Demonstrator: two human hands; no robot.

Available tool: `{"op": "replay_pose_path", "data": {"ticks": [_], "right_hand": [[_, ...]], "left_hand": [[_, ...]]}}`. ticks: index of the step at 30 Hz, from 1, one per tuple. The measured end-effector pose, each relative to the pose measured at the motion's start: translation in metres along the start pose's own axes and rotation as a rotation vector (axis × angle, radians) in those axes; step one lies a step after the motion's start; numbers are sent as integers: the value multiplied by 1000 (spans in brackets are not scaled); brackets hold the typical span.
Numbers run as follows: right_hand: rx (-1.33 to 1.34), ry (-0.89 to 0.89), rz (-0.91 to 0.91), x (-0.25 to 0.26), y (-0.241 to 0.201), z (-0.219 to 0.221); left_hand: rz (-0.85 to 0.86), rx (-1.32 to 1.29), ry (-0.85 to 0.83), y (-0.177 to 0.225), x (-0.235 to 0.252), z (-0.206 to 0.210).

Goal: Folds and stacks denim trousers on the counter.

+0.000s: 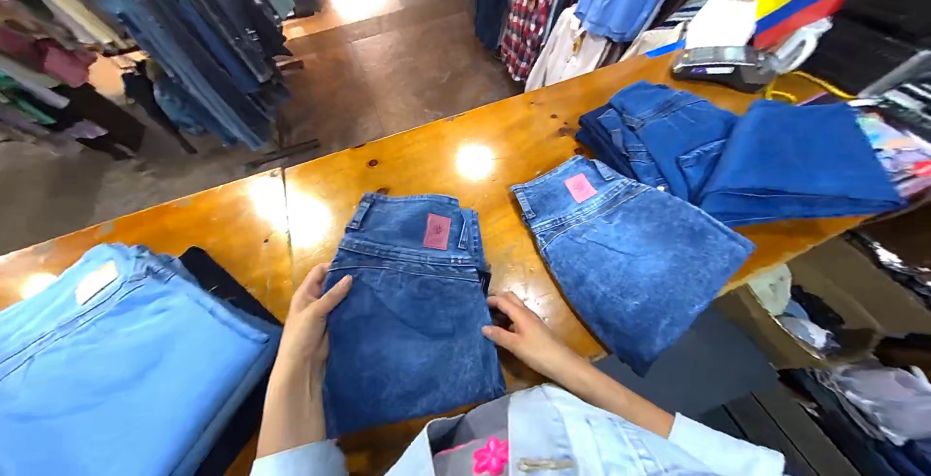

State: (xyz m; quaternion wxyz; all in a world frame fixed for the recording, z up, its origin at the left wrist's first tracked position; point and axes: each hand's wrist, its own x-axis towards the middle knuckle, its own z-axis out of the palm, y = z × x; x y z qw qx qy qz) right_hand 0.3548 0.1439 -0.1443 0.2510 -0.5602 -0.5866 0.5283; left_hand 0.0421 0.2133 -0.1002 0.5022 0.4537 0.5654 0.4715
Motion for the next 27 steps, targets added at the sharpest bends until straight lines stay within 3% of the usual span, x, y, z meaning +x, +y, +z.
{"op": "replay_pose_path", "data": {"ticks": [2,4,7,9,10,12,16,18,19,21,22,25,27], "right_hand": [[51,136,18,-6,-12,-21],[20,497,9,-21,-16,-56],[-168,1084,43,-59,7,-137],[-60,1298,94,-81,43,-178],[66,1314,161,-85,58,-185],[336,1257,278,-77,68,-174],[748,1076,206,-54,48,-90],[867,807,248,-61,40,-34],[831,575,263,-72,37,-16],[561,75,246,-88,29,-18],[391,66,198,-91,23,-28],[41,592,71,-75,22,-75],[-54,725,154,-45,33,-110]], "left_hand": [[-2,214,44,-2,12,6],[48,588,76,-15,20,17],[399,878,-2,-27,-1,62],[547,900,-189,-52,-36,109],[603,953,-272,-67,-51,129],[697,1082,-273,-88,-55,148],[615,1131,-182,-72,1,126],[446,1131,-228,-51,31,107],[391,1119,-241,-38,39,103],[456,1086,-218,-16,39,112],[530,1073,-223,-8,32,126],[689,1016,-385,-21,-4,185],[762,1086,-432,-56,-19,214]]}}
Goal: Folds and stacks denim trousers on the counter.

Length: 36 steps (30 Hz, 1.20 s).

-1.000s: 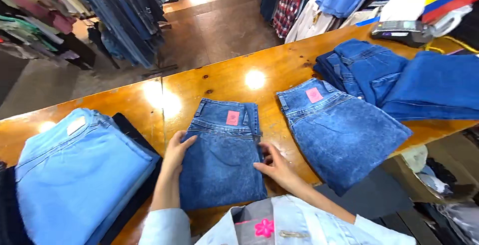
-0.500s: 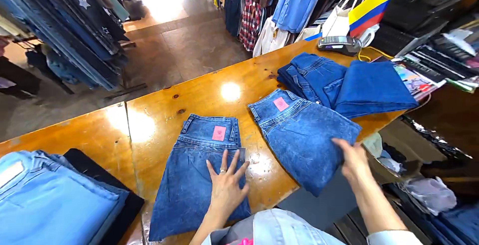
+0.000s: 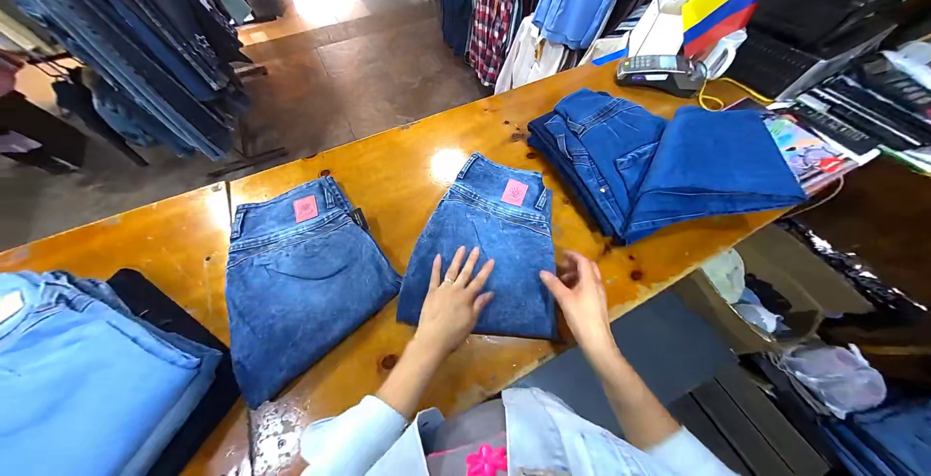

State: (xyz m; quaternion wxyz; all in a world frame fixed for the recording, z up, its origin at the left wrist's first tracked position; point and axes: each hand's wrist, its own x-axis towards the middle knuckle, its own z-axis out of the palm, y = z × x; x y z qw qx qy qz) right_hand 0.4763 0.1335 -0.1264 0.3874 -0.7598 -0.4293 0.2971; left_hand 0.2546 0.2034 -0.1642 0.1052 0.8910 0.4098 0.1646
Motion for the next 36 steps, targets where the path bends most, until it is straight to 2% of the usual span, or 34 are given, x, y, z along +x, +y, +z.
{"op": "replay_pose_path", "data": {"ticks": [1,3,7,9,11,12,13,14,16,18,19,20,24,27,28,29,31,32,33,36], "right_hand": [[-23,14,31,18,5,3],[-74,53,4,38,6,11],[-209,219,-301,29,1,25],[-188,253,-514,20,4,38],[-112,124,-857,3,-3,54],[-66,6,-985,-5,-11,60],[-7,-91,-1025,-9,-18,60],[78,-135,-954,-8,-24,57],[163,-104,-611,10,-30,45],[133,-214,-210,33,-35,34],[118,-311,-84,42,-37,33],[122,-392,-31,46,-40,35],[128,-591,-80,50,-59,51],[-26,-834,-52,51,-80,67],[-87,-858,-62,51,-86,71],[-119,-801,-87,50,-85,74],[-116,-571,-129,49,-74,74],[-102,-537,-101,52,-68,71],[-61,-581,-44,55,-64,68],[288,-837,134,53,-62,81]], "left_hand": [[8,52,26,4,-1,14],[-25,29,14,5,2,16],[-299,-305,-167,22,22,-36],[-446,-501,-180,33,31,-57],[-578,-665,-130,39,34,-68],[-674,-670,-75,40,32,-72],[-777,-649,2,38,30,-75],[-867,-634,64,35,27,-80],[-947,-650,153,31,23,-93],[-914,-668,195,38,19,-105],[-878,-661,207,42,18,-110],[-841,-657,209,47,18,-115],[-730,-685,259,61,18,-123],[-680,-700,278,67,16,-127],[-678,-692,277,68,14,-128],[-678,-685,281,68,12,-128],[-705,-687,314,64,7,-128],[-723,-699,333,62,6,-129],[-736,-711,339,61,5,-130],[-722,-754,306,62,5,-125]]}}
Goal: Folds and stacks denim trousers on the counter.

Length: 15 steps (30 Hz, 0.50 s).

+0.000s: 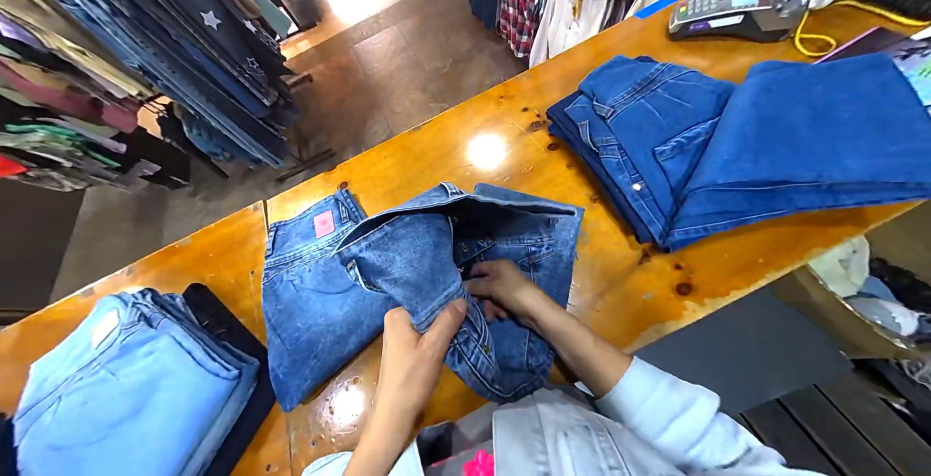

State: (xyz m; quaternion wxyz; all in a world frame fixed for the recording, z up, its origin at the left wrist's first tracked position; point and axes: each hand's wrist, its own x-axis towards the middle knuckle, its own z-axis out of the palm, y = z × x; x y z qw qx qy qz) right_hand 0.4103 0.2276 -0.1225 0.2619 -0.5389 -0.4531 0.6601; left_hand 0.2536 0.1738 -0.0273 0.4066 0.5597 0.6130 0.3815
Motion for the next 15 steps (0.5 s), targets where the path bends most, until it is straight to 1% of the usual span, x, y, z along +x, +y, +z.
{"op": "replay_pose_path", "data": {"ticks": [1,2,3,5,6,8,10,13,14,15], "right_hand": [[78,-19,-6,4,1,8],[108,10,-25,5,-2,11],[101,64,-52,3,-7,5],[54,186,-132,-6,-18,-27],[17,218,-162,-11,-22,-49],[-29,218,-182,-19,-25,-85],[-55,200,-182,-20,-20,-105],[-28,184,-181,-23,-13,-107],[-17,187,-183,-24,-8,-104],[-14,197,-193,-28,-3,-101]], "left_hand": [[9,4,-14,1,-1,2],[14,19,-15,2,-2,2],[14,32,-3,2,-2,0],[-14,38,43,2,-1,-9],[-27,39,61,1,0,-13],[-37,33,80,-1,0,-16],[-32,38,70,-1,0,-13],[-11,44,30,1,1,-8],[21,15,-20,-2,1,-8],[81,-49,-129,-7,2,-11]]}}
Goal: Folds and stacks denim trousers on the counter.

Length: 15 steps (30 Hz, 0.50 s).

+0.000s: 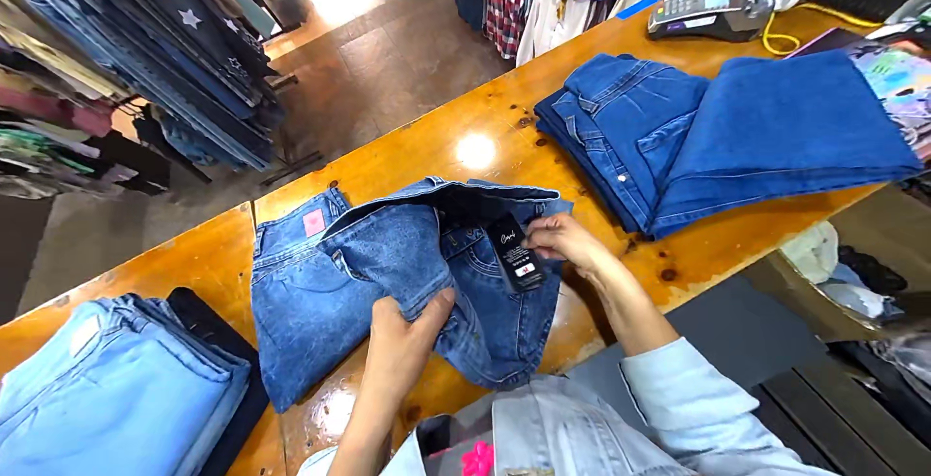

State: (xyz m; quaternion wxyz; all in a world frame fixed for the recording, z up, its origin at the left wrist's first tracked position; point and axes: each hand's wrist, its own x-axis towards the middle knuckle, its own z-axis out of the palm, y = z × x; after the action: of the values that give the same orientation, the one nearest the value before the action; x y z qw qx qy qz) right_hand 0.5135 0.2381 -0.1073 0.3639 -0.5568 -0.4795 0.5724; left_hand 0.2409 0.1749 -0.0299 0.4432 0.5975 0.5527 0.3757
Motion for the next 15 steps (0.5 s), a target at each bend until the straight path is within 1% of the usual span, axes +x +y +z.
{"op": "replay_pose_path", "data": {"ticks": [1,2,3,4,5,6,8,10,12,13,15], "right_hand": [[-15,32,-19,-7,4,0],[-46,106,-26,-18,7,-1],[-59,225,-13,-30,11,-3],[-49,343,7,-42,18,-5],[-28,435,39,-54,29,-6],[1,472,81,-65,41,-5],[39,440,147,-82,61,7],[40,431,148,-87,64,30],[13,465,135,-79,60,49],[35,483,122,-71,59,55],[198,490,114,-55,51,57]], "left_hand": [[70,-97,-183,-7,3,-6],[134,-162,-397,-12,10,-14],[193,-154,-497,-17,22,-19],[228,-51,-461,-22,33,-24],[222,119,-325,-30,41,-31],[180,300,-163,-41,48,-40],[46,589,124,-76,59,-66],[-96,739,326,-117,58,-98],[-177,790,454,-155,46,-124],[-188,807,503,-172,41,-135],[-230,812,555,-187,35,-148]]}}
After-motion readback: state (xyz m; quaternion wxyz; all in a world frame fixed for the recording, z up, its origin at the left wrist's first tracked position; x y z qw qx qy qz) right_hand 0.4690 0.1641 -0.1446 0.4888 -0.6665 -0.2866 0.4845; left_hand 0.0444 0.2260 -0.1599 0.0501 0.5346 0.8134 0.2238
